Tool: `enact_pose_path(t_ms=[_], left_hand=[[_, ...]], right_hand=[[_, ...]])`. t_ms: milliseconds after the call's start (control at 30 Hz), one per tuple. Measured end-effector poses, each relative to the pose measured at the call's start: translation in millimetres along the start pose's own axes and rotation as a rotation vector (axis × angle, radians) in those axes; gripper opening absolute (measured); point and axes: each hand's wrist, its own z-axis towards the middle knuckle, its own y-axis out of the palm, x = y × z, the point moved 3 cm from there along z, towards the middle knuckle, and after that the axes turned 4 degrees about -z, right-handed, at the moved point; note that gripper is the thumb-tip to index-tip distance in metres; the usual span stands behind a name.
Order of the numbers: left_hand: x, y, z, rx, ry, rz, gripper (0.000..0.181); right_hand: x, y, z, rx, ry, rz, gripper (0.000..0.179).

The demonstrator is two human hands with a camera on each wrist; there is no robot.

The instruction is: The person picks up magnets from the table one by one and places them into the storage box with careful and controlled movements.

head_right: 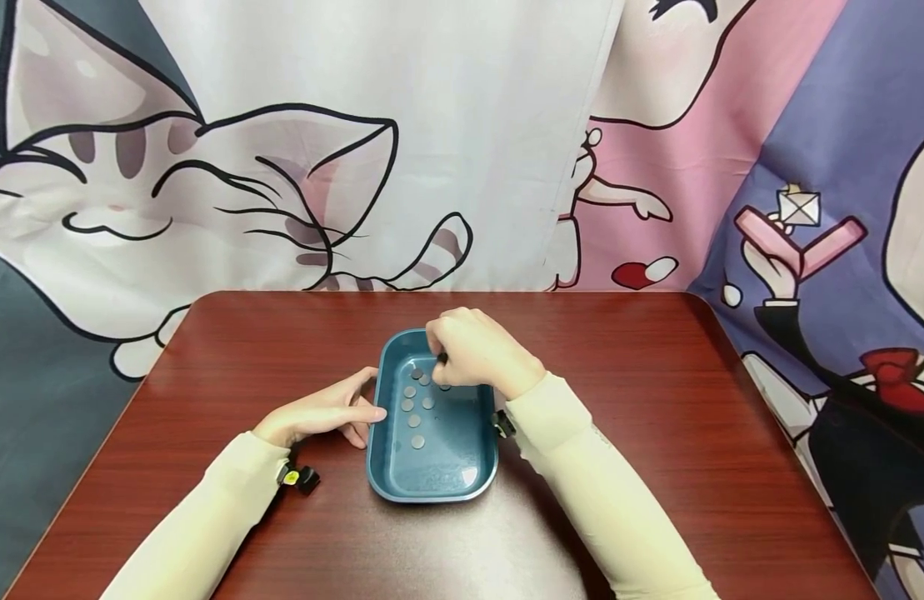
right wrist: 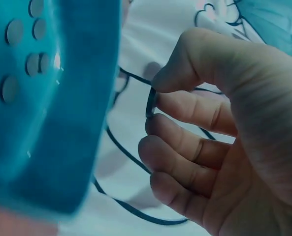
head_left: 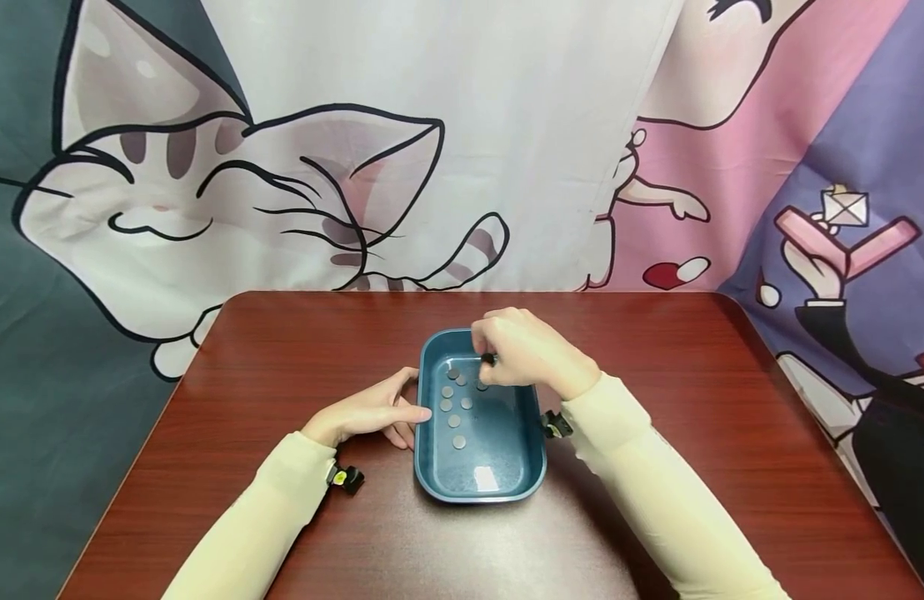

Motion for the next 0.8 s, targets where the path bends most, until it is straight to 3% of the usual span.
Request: enact_pose_path(t_ms=[333,567,800], left_hand=[[0.2,0.5,-0.5,-0.01,0.008,0.003,0.069],[0.9,0.6,-0.1,-0.009,0.013,0.001,0.069],[0.2,-0.5,-0.9,-0.008,0.009,-0.001,0.068]], right_hand=[[-4,39,32.8,-0.08,-0.007,-0.039,0.014],[-3,58,40.5,-0.132,0.013,-0.134,0.033],[-7,74,41.3,-0.182,0.029,-0.249,0.029]])
